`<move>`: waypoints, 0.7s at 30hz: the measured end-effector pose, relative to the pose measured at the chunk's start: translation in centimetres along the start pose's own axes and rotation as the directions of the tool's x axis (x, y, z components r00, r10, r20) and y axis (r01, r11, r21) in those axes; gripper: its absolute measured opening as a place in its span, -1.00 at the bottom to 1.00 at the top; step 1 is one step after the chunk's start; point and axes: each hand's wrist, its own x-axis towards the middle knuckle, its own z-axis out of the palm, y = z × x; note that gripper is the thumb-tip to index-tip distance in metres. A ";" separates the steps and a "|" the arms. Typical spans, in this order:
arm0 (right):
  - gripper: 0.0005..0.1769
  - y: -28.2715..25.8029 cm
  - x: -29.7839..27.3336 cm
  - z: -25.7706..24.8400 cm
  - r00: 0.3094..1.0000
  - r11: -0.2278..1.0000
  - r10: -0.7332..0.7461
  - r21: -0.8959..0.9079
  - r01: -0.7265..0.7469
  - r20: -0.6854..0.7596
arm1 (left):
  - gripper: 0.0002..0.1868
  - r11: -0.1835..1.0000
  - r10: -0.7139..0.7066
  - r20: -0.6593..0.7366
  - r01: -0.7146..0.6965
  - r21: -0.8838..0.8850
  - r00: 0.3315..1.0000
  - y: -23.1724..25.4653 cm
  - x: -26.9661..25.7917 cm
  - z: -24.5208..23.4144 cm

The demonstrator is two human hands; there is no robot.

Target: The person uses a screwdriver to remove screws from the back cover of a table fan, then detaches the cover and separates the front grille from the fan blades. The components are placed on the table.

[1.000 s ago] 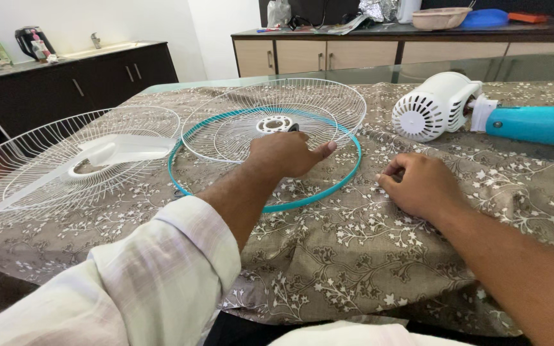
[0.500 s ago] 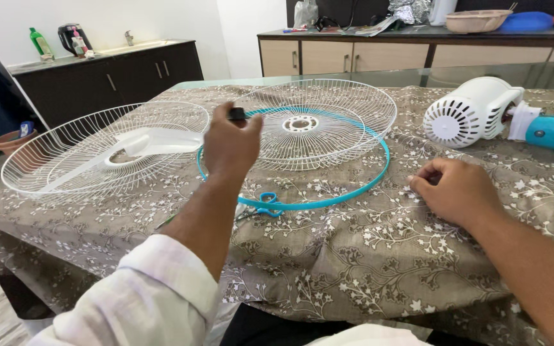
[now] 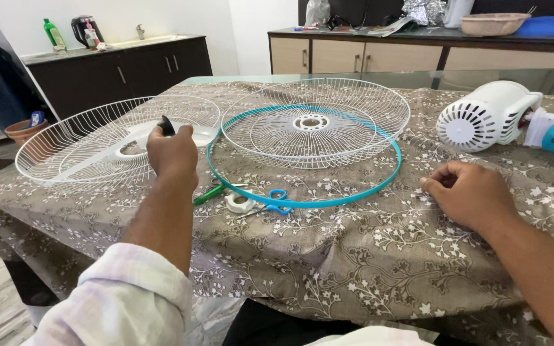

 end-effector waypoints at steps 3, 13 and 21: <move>-0.60 0.2 -0.1 0.3 1.000 1.000 -0.012 -0.005 0.012 -0.021 | -0.43 0.993 0.089 -0.050 -0.085 0.080 0.995 -0.8 -1.3 -0.2; -0.61 0.1 -0.1 0.3 0.999 1.000 -0.017 0.017 0.018 -0.030 | -0.48 0.607 0.076 0.319 -0.298 0.736 0.945 -0.8 -6.6 0.4; -0.59 -0.1 -0.2 -0.1 0.998 0.999 0.044 -0.009 -0.043 0.042 | -0.44 0.560 -0.038 0.367 -0.284 0.778 0.930 -0.9 -6.6 0.8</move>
